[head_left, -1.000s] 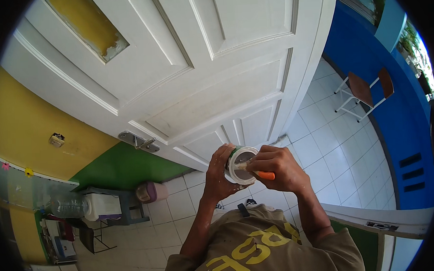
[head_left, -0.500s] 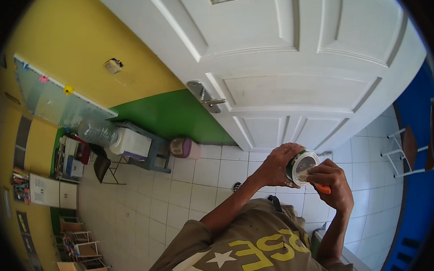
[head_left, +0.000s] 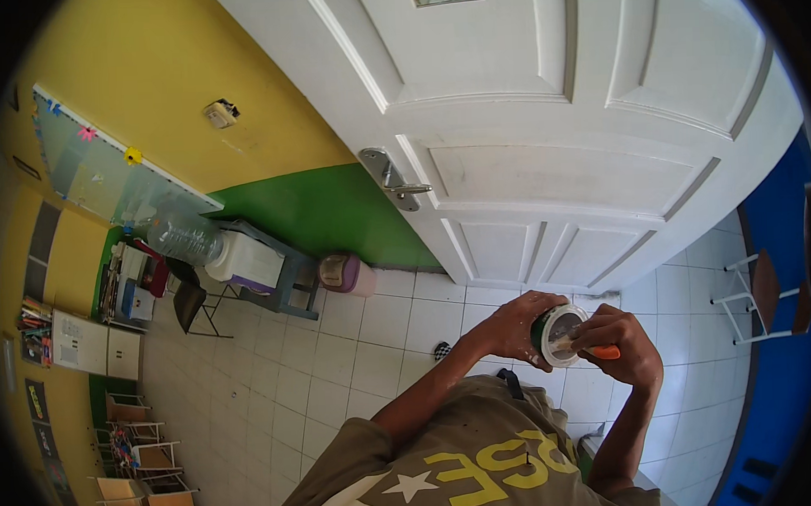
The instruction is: The person paints a white wooden door with white paint using a paint brush.
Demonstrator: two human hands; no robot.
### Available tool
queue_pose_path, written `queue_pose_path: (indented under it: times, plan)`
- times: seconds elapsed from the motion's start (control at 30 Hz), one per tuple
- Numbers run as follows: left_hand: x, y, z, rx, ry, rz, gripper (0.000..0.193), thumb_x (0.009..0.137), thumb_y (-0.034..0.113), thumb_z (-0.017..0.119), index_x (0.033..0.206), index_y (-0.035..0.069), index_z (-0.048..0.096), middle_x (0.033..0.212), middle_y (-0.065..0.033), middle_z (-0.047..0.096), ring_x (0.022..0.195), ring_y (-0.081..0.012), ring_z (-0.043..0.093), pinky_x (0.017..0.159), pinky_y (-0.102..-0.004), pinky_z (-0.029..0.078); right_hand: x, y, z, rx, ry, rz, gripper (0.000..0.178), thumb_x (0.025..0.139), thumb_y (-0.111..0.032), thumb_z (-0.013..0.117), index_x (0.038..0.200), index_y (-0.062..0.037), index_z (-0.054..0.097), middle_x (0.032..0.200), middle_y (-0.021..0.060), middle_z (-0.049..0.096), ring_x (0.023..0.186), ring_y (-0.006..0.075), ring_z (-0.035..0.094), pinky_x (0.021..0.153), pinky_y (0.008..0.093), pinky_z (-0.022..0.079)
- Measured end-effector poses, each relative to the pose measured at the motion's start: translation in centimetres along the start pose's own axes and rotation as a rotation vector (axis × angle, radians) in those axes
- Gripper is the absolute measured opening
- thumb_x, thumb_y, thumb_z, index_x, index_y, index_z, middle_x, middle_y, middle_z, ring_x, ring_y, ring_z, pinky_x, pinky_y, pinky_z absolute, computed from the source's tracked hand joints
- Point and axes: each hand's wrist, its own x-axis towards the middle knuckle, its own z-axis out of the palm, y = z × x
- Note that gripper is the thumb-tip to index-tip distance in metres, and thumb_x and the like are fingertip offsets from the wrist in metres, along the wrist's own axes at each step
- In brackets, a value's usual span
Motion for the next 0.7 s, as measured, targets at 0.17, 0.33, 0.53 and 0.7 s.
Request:
queue_pose_path:
  times: [0.17, 0.33, 0.53, 0.7]
  plan:
    - [-0.4, -0.2, 0.0, 0.001, -0.016, -0.103, 0.11, 0.049, 0.031, 0.104, 0.144, 0.016, 0.051, 0.141, -0.0084, 0.058, 0.133, -0.0304, 0.054, 0.116, -0.045, 0.046, 0.2, 0.4, 0.5, 0.05, -0.035, -0.022, 0.033, 0.063, 0.011, 0.079, 0.091, -0.0067, 0.081, 0.094, 0.0077, 0.079, 0.087, 0.0289, 0.069, 0.076, 0.038, 0.058]
    - [-0.4, 0.0, 0.3, 0.006, -0.108, -0.133, 0.11, 0.048, 0.029, 0.104, 0.144, 0.017, 0.052, 0.141, -0.0074, 0.059, 0.133, -0.0299, 0.054, 0.116, -0.0447, 0.046, -0.8, 1.1, 1.6, 0.029, -0.044, 0.049, 0.027, 0.068, 0.008, 0.08, 0.092, -0.0051, 0.081, 0.095, 0.0064, 0.079, 0.092, 0.0284, 0.071, 0.081, 0.0388, 0.06]
    - [0.0, 0.4, 0.0, -0.02, -0.145, -0.189, 0.112, 0.05, 0.033, 0.103, 0.147, 0.015, 0.051, 0.139, -0.0113, 0.06, 0.131, -0.0322, 0.056, 0.114, -0.0436, 0.047, -1.8, 1.5, 1.9, 0.03, 0.044, 0.013, 0.03, 0.067, 0.005, 0.083, 0.093, -0.0081, 0.081, 0.098, 0.0064, 0.079, 0.093, 0.0281, 0.071, 0.078, 0.0391, 0.061]
    - [-0.1, -0.3, 0.3, -0.08, -0.056, -0.143, 0.114, 0.047, 0.028, 0.106, 0.146, 0.011, 0.052, 0.141, -0.0109, 0.061, 0.129, -0.0278, 0.061, 0.112, -0.044, 0.051, -1.9, -1.6, 2.1, -0.106, 0.105, 0.0, 0.028, 0.064, 0.004, 0.078, 0.089, -0.0084, 0.079, 0.094, 0.0057, 0.077, 0.092, 0.0292, 0.069, 0.08, 0.0389, 0.059]
